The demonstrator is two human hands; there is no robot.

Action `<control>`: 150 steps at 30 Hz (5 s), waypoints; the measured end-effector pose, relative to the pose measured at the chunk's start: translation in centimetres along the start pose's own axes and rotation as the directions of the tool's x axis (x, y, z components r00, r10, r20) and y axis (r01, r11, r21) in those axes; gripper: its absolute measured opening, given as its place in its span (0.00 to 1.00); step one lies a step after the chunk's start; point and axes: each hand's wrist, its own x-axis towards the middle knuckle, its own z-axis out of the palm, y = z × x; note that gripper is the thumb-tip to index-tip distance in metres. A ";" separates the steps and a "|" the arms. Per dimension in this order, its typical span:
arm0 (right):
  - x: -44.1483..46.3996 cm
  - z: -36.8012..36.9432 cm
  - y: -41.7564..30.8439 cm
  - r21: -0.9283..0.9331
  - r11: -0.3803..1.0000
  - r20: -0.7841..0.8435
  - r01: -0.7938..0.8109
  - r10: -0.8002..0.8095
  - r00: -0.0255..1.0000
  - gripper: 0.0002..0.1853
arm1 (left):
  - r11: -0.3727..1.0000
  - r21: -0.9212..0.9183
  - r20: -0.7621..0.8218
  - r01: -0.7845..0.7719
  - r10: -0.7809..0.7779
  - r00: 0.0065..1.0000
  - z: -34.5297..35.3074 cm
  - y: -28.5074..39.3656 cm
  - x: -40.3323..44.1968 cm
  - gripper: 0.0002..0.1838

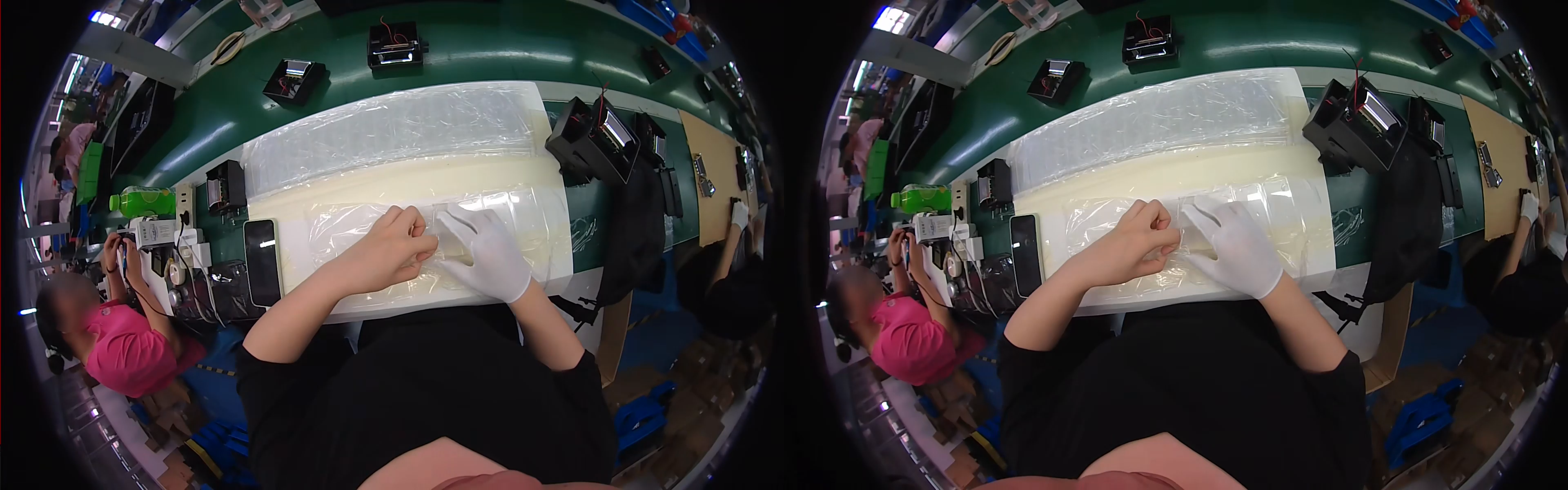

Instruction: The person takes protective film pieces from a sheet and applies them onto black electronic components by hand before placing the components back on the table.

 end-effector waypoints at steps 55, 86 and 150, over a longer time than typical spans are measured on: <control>0.8 -1.0 0.2 0.480 0.862 0.203 -0.161 0.069 0.977 0.24 | 0.907 0.384 -0.471 0.176 0.028 0.882 4.7 -2.0 0.0 0.07; -0.8 -6.4 -3.1 0.891 0.441 -0.003 -0.112 0.251 0.968 0.15 | 0.620 -0.198 -0.716 0.759 -0.621 0.319 -16.1 -22.7 2.9 0.62; 5.9 -6.8 -6.8 0.863 0.444 0.132 -0.242 0.264 0.955 0.04 | -0.301 -0.952 0.178 -0.046 -0.672 0.719 -5.3 1.4 2.8 0.24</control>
